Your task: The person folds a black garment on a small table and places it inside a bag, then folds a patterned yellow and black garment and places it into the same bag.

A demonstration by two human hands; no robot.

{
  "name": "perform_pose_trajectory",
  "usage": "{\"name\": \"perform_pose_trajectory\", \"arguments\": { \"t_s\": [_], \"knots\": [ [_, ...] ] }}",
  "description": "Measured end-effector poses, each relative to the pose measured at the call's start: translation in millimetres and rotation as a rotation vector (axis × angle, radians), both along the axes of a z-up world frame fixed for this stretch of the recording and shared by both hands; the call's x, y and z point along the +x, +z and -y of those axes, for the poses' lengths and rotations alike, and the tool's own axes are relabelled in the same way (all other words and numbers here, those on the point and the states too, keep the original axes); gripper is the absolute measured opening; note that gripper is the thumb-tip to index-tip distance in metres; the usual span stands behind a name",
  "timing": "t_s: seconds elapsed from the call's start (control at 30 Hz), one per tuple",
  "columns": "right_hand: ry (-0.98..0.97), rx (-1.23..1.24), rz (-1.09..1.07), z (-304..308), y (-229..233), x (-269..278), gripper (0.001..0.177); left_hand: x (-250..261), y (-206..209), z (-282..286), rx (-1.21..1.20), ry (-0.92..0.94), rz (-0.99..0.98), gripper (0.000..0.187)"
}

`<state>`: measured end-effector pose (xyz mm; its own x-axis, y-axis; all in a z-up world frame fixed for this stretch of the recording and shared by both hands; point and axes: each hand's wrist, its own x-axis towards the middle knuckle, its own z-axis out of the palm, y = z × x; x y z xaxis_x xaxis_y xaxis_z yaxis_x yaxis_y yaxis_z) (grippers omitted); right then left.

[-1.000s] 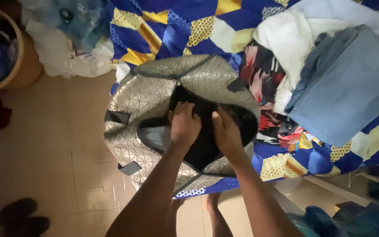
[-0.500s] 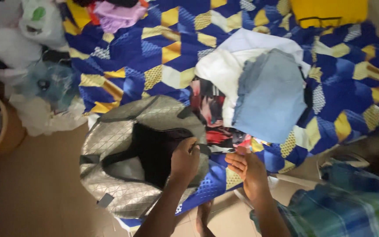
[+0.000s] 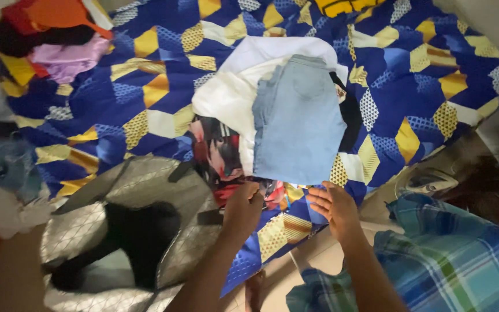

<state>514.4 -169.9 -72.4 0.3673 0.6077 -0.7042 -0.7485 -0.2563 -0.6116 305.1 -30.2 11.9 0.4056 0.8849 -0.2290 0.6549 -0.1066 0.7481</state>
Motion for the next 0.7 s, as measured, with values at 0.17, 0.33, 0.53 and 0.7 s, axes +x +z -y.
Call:
{"name": "perform_pose_trajectory", "arguments": {
  "t_s": [0.17,0.33,0.53,0.7],
  "knots": [
    [0.059,-0.112,0.017,-22,-93,44,0.056,50,-48,-22,-0.001,-0.095,-0.039,0.034],
    [-0.072,-0.155,-0.082,-40,-193,75,0.057,80,-74,-29,0.078,-0.137,-0.041,0.039],
    [0.100,-0.051,0.640,-57,-272,41,0.045,79,-109,-21,0.032,-0.119,-0.057,0.043],
    [-0.010,0.156,0.175,-143,-241,-12,0.021,87,-116,-49,0.274,-0.017,-0.114,0.064]
  ]
}}
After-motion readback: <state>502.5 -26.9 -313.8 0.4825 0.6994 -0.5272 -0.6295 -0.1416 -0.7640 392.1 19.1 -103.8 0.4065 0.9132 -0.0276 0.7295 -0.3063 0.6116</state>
